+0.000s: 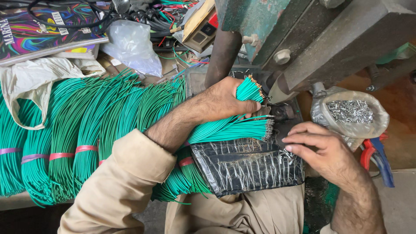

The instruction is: The person holds a bundle of green insulated wires and attaches metal terminals to the stripped wire ends using a bench-mounted crimping press, placing each wire end under the die and pressing the machine to crimp the terminal, then setting the finished wire onto a growing pile of crimped wires.

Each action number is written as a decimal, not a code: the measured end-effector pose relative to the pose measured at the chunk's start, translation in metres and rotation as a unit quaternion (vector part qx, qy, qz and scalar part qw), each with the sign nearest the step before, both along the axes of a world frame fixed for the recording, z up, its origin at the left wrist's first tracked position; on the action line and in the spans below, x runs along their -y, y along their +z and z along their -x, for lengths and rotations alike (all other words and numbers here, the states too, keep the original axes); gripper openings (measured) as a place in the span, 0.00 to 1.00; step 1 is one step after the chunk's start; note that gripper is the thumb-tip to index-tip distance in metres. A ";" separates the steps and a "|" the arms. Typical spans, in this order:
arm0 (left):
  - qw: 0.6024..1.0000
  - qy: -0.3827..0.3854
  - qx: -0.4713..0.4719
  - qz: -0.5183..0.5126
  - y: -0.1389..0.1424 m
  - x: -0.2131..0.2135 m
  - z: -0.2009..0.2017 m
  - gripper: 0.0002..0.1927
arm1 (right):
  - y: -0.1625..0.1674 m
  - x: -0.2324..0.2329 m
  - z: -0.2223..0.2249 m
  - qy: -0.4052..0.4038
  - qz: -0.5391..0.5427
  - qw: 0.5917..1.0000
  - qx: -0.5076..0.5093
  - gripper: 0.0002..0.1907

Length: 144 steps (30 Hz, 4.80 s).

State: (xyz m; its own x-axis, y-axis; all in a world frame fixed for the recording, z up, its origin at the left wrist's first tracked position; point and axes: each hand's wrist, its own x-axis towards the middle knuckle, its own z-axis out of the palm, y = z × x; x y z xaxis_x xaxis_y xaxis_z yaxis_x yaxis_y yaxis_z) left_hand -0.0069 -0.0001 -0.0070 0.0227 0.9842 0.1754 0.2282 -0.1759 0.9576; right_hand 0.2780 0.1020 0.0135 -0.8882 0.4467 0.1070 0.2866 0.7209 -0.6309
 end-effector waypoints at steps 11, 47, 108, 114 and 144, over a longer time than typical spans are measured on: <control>1.000 -0.010 0.002 -0.017 0.002 0.000 -0.001 0.08 | -0.040 -0.010 -0.002 -0.091 0.052 0.993 -0.047 0.06; 1.000 -0.008 -0.008 -0.012 0.002 -0.001 -0.001 0.12 | -0.020 0.003 0.036 -0.045 0.202 0.948 -0.242 0.09; 0.999 -0.018 0.039 0.001 0.001 -0.001 0.000 0.09 | -0.030 -0.013 0.003 -0.144 0.032 0.989 0.022 0.06; 0.999 0.007 0.028 0.043 0.006 0.003 0.001 0.08 | -0.041 -0.011 0.040 -0.060 0.205 0.935 -0.283 0.06; 1.000 0.006 -0.023 0.005 0.000 -0.001 0.000 0.12 | -0.011 0.000 0.005 -0.067 0.062 0.989 -0.114 0.09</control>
